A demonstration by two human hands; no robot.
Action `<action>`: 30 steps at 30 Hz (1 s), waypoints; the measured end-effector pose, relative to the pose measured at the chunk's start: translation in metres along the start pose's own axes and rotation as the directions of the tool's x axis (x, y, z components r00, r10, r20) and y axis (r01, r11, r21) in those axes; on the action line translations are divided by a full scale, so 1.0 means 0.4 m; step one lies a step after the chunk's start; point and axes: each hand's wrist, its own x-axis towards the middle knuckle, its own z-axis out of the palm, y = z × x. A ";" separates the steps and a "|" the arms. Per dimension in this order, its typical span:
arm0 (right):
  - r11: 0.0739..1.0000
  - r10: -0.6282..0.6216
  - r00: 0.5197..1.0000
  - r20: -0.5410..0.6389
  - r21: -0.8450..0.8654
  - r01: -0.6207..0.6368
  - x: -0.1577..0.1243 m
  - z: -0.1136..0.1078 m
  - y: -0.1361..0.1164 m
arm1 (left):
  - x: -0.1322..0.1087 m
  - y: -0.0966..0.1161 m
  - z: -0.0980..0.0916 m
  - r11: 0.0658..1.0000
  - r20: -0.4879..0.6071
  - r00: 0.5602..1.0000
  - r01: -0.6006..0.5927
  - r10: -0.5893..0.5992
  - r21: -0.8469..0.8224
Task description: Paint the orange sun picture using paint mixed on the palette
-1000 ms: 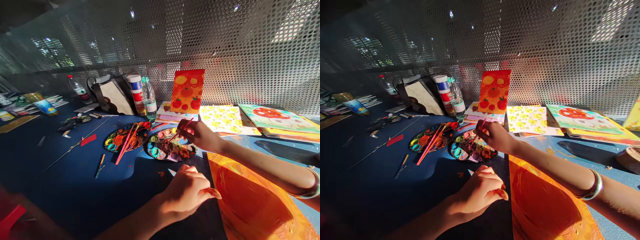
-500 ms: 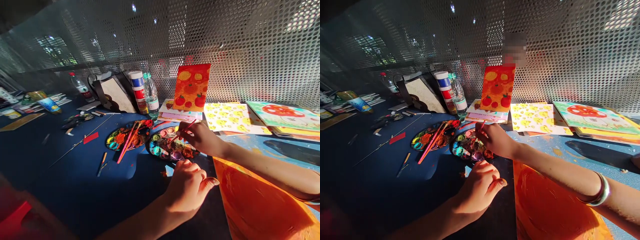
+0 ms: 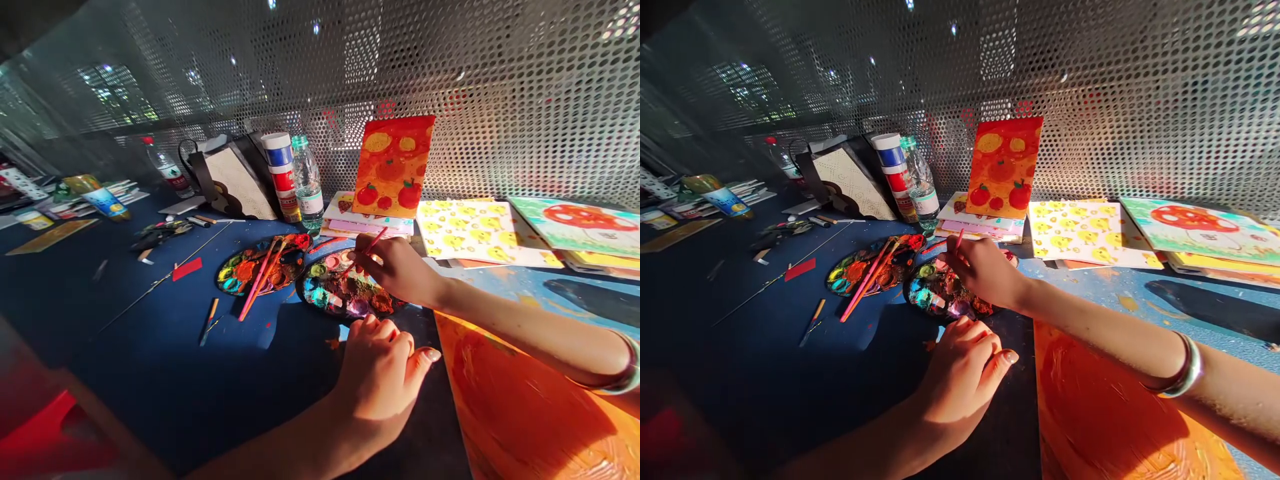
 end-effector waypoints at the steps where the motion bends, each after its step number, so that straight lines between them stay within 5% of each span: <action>1: 1.000 0.016 1.000 0.012 0.003 -0.016 0.001 0.000 -0.003 | 0.000 0.000 0.000 1.000 -0.002 1.000 0.001 -0.001 -0.004; 6: 0.993 0.086 0.994 0.073 0.069 -0.091 0.002 -0.013 -0.014 | 0.001 0.003 -0.004 1.000 0.015 1.000 0.020 -0.019 -0.021; 14: 0.993 0.101 0.994 -0.028 0.064 -0.099 -0.005 -0.007 -0.002 | 0.000 0.001 0.000 1.000 -0.001 1.000 -0.003 0.003 0.006; 23: 0.988 0.122 0.988 0.090 0.080 -0.129 -0.029 -0.021 0.007 | 0.001 0.003 -0.003 1.000 0.021 1.000 0.011 -0.011 0.002; 30: 0.997 0.054 0.998 -0.014 0.061 -0.053 -0.033 -0.012 0.014 | -0.001 0.003 0.000 1.000 -0.002 1.000 0.000 0.000 0.018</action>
